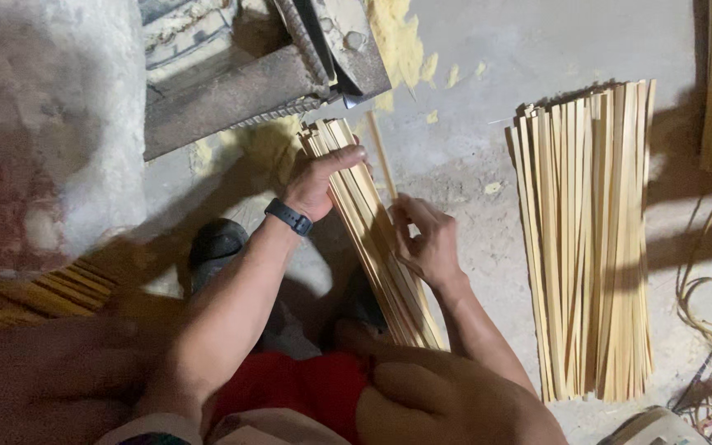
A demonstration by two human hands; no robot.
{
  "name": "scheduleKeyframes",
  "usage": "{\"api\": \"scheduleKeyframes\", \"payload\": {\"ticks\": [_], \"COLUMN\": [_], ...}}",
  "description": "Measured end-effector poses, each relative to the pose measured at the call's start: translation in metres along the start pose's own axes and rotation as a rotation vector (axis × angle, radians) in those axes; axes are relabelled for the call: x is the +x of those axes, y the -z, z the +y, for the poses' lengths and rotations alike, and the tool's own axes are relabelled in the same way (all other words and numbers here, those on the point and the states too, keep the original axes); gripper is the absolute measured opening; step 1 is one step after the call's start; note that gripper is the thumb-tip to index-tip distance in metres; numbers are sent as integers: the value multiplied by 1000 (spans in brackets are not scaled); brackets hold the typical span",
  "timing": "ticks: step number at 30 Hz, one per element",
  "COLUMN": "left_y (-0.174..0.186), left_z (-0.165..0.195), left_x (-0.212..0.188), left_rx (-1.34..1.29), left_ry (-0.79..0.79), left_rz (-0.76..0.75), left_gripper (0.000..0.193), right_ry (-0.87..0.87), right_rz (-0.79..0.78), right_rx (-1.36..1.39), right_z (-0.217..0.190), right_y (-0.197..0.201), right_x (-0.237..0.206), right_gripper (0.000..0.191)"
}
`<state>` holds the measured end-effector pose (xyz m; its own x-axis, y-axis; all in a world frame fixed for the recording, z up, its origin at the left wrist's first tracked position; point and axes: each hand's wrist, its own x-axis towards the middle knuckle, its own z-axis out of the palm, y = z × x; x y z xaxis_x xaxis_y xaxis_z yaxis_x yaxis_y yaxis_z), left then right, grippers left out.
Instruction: The person feeds bundles of thin wooden sticks into a stationary shaping machine, guiding them with both hands to smooth or round the edges. The processed sticks are collected into a growing pile on the floor.
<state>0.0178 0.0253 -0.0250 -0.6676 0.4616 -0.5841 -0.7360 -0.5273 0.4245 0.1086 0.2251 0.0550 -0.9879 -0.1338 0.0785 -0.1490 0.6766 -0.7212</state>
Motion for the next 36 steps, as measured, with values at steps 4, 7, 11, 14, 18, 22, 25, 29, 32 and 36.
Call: {"api": "scheduleKeyframes", "payload": {"ticks": [4, 7, 11, 14, 18, 22, 25, 29, 32, 36], "left_y": [5, 6, -6, -9, 4, 20, 20, 3, -14, -27], "left_z": [18, 26, 31, 36, 28, 10, 6, 18, 26, 33], "left_x": [-9, -20, -28, -30, -28, -13, -4, -12, -24, -32], "left_rx": [-90, -243, -133, 3, 117, 10, 108, 332, 319, 188], "left_ry": [-84, -57, -125, -106, -127, -56, -97, -97, -130, -33], "left_rz": [-45, -284, -256, -129, -15, 35, 137, 162, 193, 69], "left_gripper": [35, 40, 49, 61, 48, 40, 40, 41, 43, 43], "right_ry": [-34, -60, -1, 8, -7, 7, 8, 69, 170, -126], "right_rz": [76, 3, 126, 177, 127, 152, 122, 183, 219, -1], "right_rx": [64, -82, -110, -142, -87, -57, -28, -180, -126, 40], "right_z": [-12, -25, -36, -40, -42, -44, -41, -31, -22, -21], "right_y": [11, 24, 16, 1, -9, -17, -10, 16, 10, -3], "right_x": [0, 8, 39, 57, 75, 93, 86, 38, 15, 6], "right_gripper": [30, 31, 28, 23, 23, 27, 28, 26, 34, 26]}}
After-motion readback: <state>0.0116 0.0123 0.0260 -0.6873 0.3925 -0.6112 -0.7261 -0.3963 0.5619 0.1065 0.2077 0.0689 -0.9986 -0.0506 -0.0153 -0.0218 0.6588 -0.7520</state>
